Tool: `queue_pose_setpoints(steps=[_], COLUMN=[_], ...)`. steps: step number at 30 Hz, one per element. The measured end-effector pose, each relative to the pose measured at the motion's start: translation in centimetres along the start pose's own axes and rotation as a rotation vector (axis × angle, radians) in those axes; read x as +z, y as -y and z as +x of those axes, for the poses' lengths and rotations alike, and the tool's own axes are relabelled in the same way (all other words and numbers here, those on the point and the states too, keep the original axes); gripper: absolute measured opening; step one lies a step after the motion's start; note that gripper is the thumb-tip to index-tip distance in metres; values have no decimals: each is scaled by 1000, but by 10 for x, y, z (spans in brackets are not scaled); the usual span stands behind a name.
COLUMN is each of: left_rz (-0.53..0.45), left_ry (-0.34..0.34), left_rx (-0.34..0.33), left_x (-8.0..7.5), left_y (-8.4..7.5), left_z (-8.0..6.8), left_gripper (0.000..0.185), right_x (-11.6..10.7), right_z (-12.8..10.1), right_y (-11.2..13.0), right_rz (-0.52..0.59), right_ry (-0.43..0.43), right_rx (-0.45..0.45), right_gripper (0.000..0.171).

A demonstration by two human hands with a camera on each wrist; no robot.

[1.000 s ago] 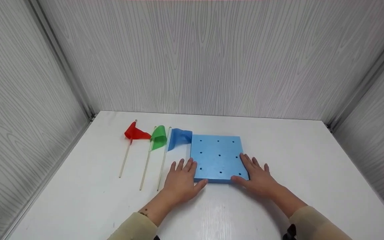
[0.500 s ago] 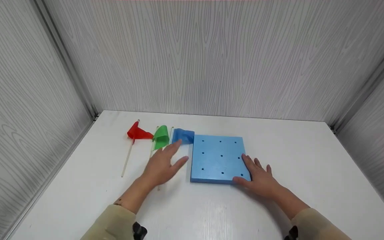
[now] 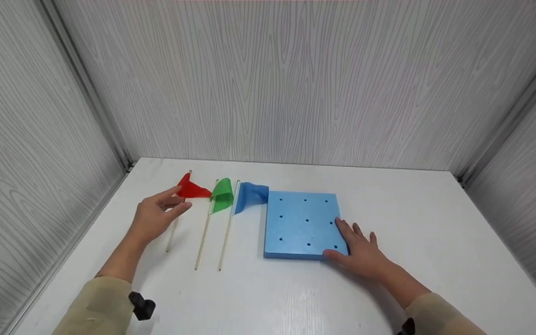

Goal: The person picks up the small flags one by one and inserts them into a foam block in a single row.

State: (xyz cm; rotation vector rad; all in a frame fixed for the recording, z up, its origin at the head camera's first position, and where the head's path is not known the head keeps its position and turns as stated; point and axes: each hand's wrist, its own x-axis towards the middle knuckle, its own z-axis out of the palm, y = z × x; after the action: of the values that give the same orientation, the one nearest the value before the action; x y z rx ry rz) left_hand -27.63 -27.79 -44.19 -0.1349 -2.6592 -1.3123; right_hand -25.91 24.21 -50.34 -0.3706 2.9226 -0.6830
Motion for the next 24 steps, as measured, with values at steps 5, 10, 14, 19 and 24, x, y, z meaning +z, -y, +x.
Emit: queue_pose_setpoints(steps=[5,10,14,19,24], left_rz=[-37,-47,-37,-12,23], left_ry=[76,127,158,170,173], left_rx=[-127,-180,-193,-197,-173], left_x=[-15,-17,-14,-8,-3], left_y=[26,46,56,64,70], left_z=[-1,-1,1,2,4], left_gripper=[78,79,78,72,66], right_x=[1,0,-1,-2,-2], right_z=[1,0,-2,-3,-3], right_y=[0,-2,-3,-2,0], right_rz=[1,9,29,41,32], right_ry=[9,23,10,17,22], right_rx=[13,18,-2,-10,2], right_gripper=[113,112,110,110,111])
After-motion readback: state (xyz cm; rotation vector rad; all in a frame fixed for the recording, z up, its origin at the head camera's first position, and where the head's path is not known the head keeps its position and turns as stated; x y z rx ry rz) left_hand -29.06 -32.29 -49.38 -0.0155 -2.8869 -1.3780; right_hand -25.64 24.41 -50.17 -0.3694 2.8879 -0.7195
